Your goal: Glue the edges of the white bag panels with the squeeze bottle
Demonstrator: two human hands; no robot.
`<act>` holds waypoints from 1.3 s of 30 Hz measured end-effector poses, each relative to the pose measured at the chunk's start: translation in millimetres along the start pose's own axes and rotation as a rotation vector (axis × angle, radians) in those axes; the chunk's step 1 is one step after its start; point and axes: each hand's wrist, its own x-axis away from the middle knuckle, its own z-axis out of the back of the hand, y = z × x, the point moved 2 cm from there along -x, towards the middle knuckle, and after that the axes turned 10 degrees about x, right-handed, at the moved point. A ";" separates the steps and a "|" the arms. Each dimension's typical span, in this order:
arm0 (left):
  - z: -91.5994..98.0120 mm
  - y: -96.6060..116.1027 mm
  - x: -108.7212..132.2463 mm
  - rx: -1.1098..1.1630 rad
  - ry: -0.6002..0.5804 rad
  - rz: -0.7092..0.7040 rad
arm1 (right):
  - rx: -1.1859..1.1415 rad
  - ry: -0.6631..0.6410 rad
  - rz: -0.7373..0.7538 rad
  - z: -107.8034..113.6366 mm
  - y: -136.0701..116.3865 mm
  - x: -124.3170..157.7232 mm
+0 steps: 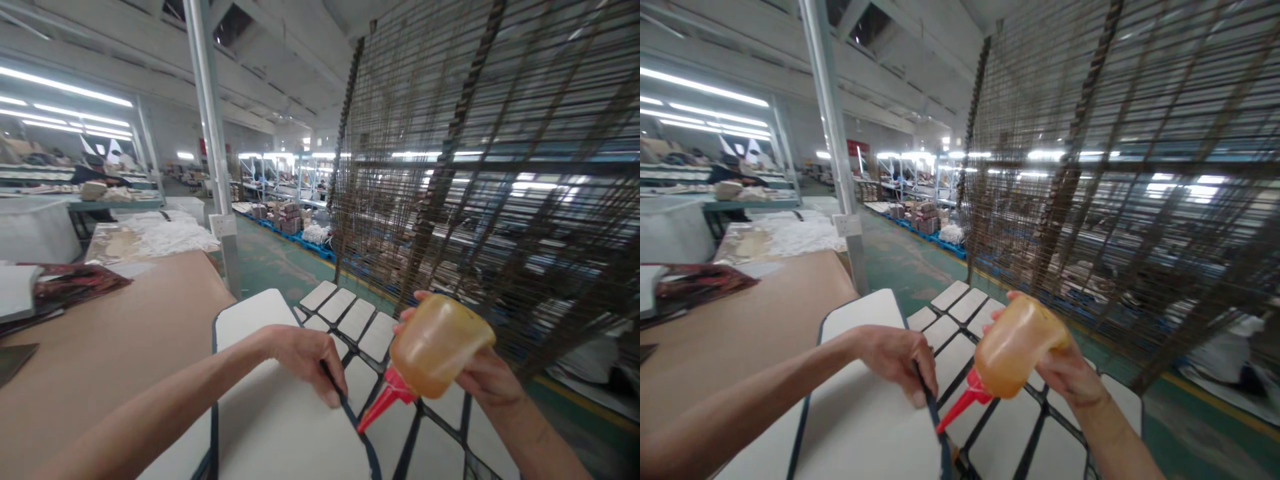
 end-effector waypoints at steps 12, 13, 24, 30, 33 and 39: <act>-5.1 3.5 0.2 0.016 0.017 0.027 | -0.016 0.025 0.033 13.8 10.7 1.9; -5.0 2.7 0.3 0.025 0.019 0.026 | -0.026 0.014 0.029 11.5 9.1 1.7; -2.2 -3.7 8.2 0.083 0.084 0.021 | -0.048 -0.019 -0.003 -3.7 1.4 -0.9; 5.6 -12.9 19.0 0.060 0.159 0.006 | -0.014 0.110 0.037 16.9 22.3 1.4; 10.3 -16.0 25.5 0.063 0.206 0.007 | 0.016 0.107 -0.007 20.4 25.0 2.2; 18.6 -23.4 38.9 0.053 0.279 -0.004 | 0.069 0.118 0.004 12.8 24.7 4.0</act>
